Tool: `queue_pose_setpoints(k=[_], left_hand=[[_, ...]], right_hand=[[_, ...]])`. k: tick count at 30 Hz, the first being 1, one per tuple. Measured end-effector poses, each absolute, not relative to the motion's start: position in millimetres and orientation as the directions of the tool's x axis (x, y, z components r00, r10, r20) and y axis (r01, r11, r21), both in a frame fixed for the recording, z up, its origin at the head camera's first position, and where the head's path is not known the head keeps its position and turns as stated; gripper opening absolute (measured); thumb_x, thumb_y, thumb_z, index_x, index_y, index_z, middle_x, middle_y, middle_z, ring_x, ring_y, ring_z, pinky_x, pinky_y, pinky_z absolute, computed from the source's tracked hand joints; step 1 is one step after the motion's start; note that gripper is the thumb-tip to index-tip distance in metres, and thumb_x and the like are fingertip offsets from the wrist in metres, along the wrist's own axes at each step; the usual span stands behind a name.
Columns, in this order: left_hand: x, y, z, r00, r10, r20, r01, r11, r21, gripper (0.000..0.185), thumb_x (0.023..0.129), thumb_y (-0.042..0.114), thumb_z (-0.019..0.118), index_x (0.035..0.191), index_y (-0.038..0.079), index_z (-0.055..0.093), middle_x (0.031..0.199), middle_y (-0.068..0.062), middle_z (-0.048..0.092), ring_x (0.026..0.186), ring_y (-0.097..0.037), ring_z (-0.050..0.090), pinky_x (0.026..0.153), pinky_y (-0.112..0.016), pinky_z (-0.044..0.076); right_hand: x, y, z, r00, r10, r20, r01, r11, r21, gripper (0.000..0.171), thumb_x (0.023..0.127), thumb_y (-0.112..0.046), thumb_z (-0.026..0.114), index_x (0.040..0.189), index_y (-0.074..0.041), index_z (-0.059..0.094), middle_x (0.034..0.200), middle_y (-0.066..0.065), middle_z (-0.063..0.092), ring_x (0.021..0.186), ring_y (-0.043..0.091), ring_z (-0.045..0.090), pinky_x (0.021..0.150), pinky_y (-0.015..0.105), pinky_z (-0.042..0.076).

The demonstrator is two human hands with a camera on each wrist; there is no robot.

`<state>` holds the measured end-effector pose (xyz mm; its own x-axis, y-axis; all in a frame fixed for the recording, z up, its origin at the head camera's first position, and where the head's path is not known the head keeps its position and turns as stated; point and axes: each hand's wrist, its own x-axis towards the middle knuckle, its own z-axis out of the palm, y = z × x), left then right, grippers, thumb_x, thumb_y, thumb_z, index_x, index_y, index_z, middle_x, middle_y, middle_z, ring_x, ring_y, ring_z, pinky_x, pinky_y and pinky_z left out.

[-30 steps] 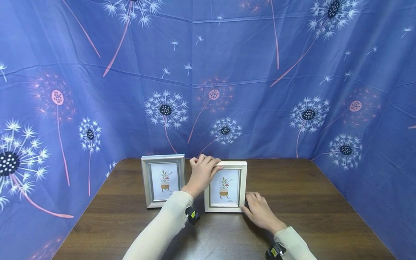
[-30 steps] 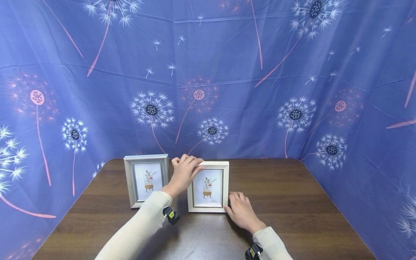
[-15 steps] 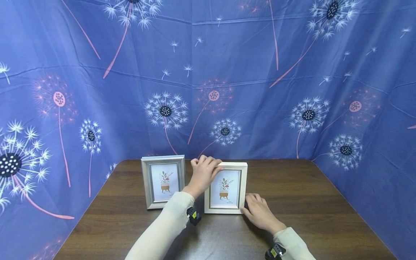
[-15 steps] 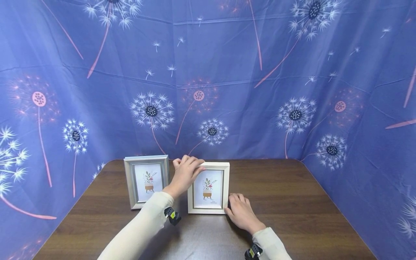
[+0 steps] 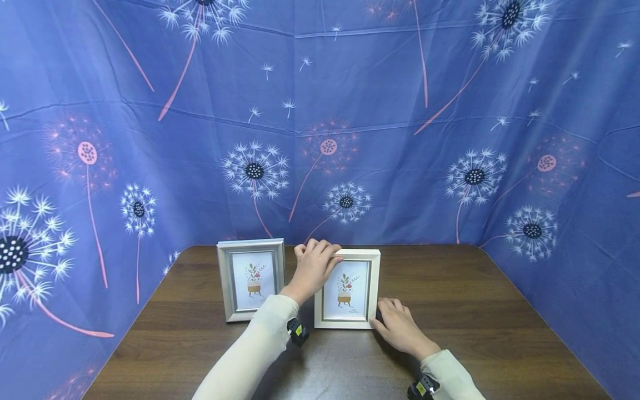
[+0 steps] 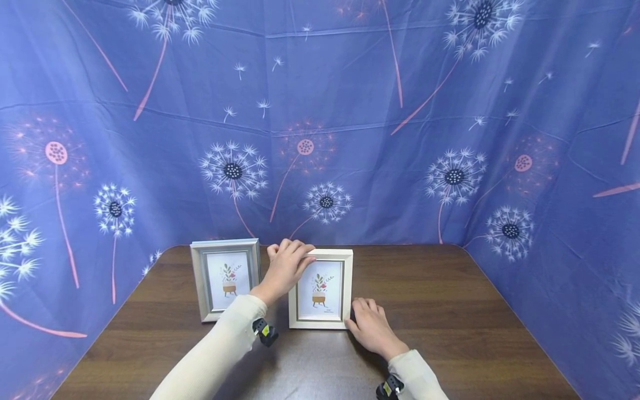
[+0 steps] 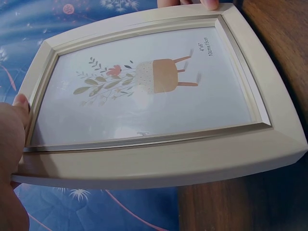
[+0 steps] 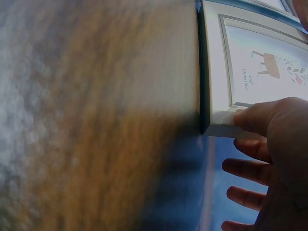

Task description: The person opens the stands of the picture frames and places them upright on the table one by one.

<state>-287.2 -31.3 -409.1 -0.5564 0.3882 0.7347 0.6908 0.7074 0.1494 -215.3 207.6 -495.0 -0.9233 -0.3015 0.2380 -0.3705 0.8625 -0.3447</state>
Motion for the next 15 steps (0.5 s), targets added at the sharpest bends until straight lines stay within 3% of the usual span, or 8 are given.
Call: queue_pose_setpoints(k=[7, 15], left_hand=[[-286.3, -33.3, -408.7, -0.565, 0.385, 0.730, 0.691, 0.704, 0.164, 0.028, 0.097, 0.031, 0.064, 0.118, 0.014, 0.069, 0.104, 0.000, 0.067, 0.095, -0.020, 0.052, 0.085, -0.050, 0.028], [-283.7, -33.8, -404.5, -0.522, 0.404, 0.751, 0.704, 0.701, 0.113, 0.034, 0.094, 0.033, 0.067, 0.123, 0.013, 0.069, 0.110, 0.000, 0.067, 0.101, -0.020, 0.054, 0.087, -0.051, 0.029]], right_hand=[[-216.7, 208.6, -497.8, -0.922, -0.297, 0.250, -0.371, 0.862, -0.345, 0.035, 0.093, -0.023, 0.066, 0.119, 0.000, 0.057, 0.125, 0.020, 0.059, 0.118, 0.040, 0.049, 0.096, 0.061, 0.036], [-219.2, 211.8, -493.1, -0.928, -0.283, 0.241, -0.355, 0.868, -0.347, 0.034, 0.094, -0.028, 0.066, 0.117, -0.004, 0.058, 0.121, 0.017, 0.059, 0.116, 0.038, 0.051, 0.094, 0.060, 0.038]])
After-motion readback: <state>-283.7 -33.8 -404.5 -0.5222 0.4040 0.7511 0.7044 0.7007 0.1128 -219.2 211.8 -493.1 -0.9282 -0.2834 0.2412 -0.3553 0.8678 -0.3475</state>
